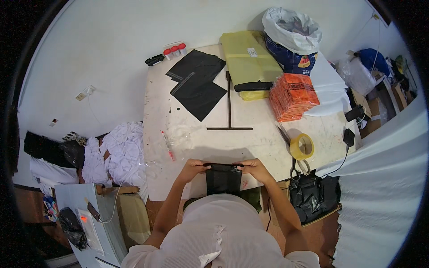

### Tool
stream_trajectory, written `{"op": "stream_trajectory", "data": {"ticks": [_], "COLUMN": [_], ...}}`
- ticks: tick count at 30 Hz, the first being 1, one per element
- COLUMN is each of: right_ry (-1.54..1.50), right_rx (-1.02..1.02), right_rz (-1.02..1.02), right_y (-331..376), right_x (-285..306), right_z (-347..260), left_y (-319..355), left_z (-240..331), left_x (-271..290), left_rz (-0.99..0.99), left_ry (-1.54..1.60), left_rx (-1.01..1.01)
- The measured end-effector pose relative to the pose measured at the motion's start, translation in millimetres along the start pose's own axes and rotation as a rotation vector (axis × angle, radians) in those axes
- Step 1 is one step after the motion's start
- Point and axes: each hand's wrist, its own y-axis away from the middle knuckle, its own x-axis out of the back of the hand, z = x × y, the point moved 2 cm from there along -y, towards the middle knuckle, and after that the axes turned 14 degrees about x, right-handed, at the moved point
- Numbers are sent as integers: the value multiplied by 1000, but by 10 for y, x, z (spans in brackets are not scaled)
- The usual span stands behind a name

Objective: Packing orange packets into black pouches and sealing them with adhesive tape.

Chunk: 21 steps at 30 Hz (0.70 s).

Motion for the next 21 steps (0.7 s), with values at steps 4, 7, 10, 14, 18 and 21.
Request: {"op": "stream_trajectory", "data": {"ticks": [4,7,10,14,18,21], "right_ry": [56,120,82,116,173,196], "right_rx": [144,45,16,38,73,116], "right_rz": [-113,-159,-204,-236,-236,-232], "right_y": [-41,-58,-82,-91,-78,-60], "right_x": [93,124,135,149,141,156], "right_z": [23,-52,-91,-67,-99,-74], "left_y": [-38,-48,-51,-160,-161,-66], "left_z": [63,148,214,71,-171,-47], "left_x": [101,160,176,260,281,21], "left_rz": [-117,-214,-315,-375,-437,-355], "left_ry": [-57,-196,-257,-211,92,499], "left_rx": [-68,-40,-38,-109,-159,62]}}
